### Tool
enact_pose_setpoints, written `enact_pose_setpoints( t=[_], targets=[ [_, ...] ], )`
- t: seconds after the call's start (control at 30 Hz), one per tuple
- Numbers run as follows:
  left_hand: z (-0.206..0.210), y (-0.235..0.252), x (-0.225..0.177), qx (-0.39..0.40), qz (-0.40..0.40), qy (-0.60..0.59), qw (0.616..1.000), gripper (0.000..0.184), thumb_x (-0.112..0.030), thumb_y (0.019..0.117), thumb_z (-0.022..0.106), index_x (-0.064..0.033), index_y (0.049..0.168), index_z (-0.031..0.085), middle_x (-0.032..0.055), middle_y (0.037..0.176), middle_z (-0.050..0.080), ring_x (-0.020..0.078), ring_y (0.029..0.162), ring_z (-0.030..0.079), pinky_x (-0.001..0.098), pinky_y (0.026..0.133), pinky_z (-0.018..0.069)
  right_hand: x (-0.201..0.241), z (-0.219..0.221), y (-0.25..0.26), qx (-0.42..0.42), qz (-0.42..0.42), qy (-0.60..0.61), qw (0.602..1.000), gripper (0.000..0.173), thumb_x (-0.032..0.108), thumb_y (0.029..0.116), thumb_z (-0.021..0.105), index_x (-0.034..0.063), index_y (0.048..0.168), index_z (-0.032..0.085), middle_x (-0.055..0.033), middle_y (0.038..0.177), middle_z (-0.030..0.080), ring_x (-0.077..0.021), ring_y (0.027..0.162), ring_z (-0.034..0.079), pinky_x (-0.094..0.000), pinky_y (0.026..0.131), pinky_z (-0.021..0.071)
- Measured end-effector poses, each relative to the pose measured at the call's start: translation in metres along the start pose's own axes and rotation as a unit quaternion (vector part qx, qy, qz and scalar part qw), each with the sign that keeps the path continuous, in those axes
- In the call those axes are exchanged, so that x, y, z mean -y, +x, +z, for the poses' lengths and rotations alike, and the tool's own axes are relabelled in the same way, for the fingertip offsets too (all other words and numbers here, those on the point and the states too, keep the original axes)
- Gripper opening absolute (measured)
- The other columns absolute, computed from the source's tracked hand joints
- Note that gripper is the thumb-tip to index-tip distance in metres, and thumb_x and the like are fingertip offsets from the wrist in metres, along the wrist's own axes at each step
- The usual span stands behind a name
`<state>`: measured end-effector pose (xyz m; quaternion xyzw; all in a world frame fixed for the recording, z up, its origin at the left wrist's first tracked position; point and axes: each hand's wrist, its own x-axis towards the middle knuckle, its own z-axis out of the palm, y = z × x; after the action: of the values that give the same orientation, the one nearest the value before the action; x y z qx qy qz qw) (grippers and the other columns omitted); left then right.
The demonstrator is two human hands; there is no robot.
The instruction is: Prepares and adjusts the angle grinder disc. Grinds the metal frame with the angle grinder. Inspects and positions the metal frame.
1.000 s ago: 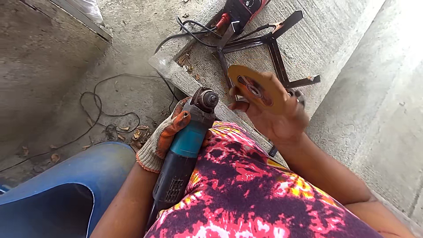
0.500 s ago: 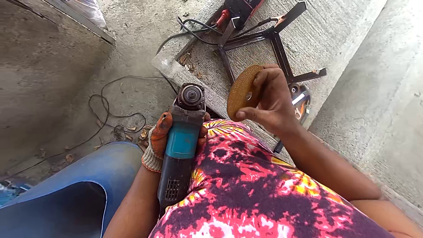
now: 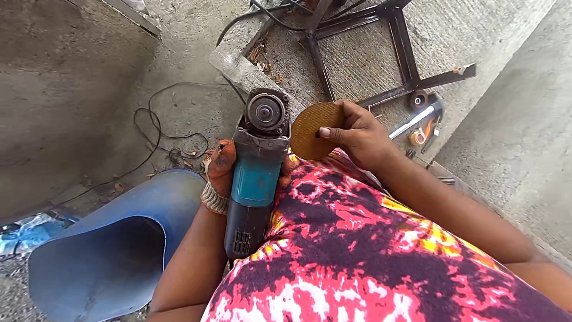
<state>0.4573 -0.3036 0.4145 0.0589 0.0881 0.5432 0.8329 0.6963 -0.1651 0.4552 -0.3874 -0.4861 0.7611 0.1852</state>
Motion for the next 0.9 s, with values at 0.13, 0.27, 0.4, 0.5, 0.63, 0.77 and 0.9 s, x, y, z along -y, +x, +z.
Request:
enact_pose_setpoints(
  t=[0.13,0.27,0.4,0.5,0.63,0.77,0.9],
  targets=[
    [0.003,0.0,0.0,-0.021,-0.008,0.019,1.0,0.071,-0.06,0.0862,0.071,-0.0066,0.132,0.062,0.023,0.111,0.07,0.0336,0.096,0.072,0.0435,0.084,0.0612,-0.003,0.006,-0.005,-0.042,0.017,0.021,0.999,0.027,-0.007,0.0915,0.068,0.0061,0.115,0.063,-0.0088,0.101,0.072,-0.0154,0.086,0.072,-0.0344,0.078,0.064],
    [0.007,0.0,-0.004,-0.028,-0.008,0.044,0.999,0.071,-0.058,0.0865,0.073,-0.012,0.138,0.057,0.0242,0.111,0.069,0.036,0.096,0.072,0.045,0.084,0.0616,-0.001,0.01,-0.006,-0.068,0.011,0.017,0.997,0.028,-0.009,0.0894,0.069,0.0055,0.113,0.063,-0.0086,0.099,0.072,-0.0148,0.084,0.072,-0.0334,0.076,0.064],
    [0.011,0.001,-0.005,-0.034,-0.009,0.05,0.998,0.072,-0.056,0.0875,0.073,-0.0186,0.145,0.05,0.0246,0.112,0.069,0.037,0.096,0.072,0.0455,0.084,0.0619,-0.003,0.012,-0.005,-0.082,0.01,0.01,0.997,0.028,-0.011,0.0874,0.07,0.0054,0.11,0.063,-0.0083,0.096,0.072,-0.0144,0.082,0.072,-0.0323,0.074,0.0635],
    [0.01,0.002,-0.006,-0.034,-0.01,0.055,0.998,0.074,-0.055,0.0878,0.073,-0.0199,0.148,0.047,0.0249,0.113,0.069,0.0379,0.097,0.071,0.0463,0.084,0.0615,-0.002,0.012,-0.004,-0.087,0.021,0.008,0.996,0.029,-0.011,0.0861,0.071,0.0054,0.108,0.064,-0.008,0.095,0.072,-0.0139,0.081,0.072,-0.032,0.073,0.0634],
    [0.009,0.004,-0.008,-0.034,-0.005,0.049,0.998,0.07,-0.055,0.0882,0.073,-0.0146,0.142,0.052,0.0254,0.112,0.069,0.0375,0.096,0.072,0.0458,0.083,0.0622,0.004,0.004,-0.002,-0.046,0.047,0.008,0.998,0.029,-0.008,0.0893,0.07,0.0056,0.114,0.062,-0.009,0.099,0.072,-0.0152,0.083,0.073,-0.0321,0.074,0.0639],
    [0.007,0.004,-0.009,-0.042,0.005,0.055,0.998,0.07,-0.058,0.0892,0.07,-0.0106,0.138,0.056,0.0247,0.112,0.069,0.0358,0.094,0.072,0.0453,0.081,0.0624,0.002,-0.004,-0.002,0.001,0.068,0.107,0.992,0.025,0.003,0.0975,0.053,0.0095,0.12,0.061,-0.0077,0.102,0.071,-0.0146,0.083,0.072,-0.033,0.073,0.0635],
    [0.005,0.004,-0.009,-0.049,0.004,0.052,0.997,0.069,-0.057,0.0891,0.071,-0.0092,0.137,0.057,0.025,0.111,0.069,0.0363,0.093,0.072,0.0463,0.081,0.0625,0.0,-0.007,-0.002,0.004,0.074,0.141,0.987,0.028,0.01,0.0984,0.044,0.0099,0.12,0.062,-0.0071,0.101,0.071,-0.0143,0.083,0.072,-0.0342,0.074,0.0635]
  ],
)
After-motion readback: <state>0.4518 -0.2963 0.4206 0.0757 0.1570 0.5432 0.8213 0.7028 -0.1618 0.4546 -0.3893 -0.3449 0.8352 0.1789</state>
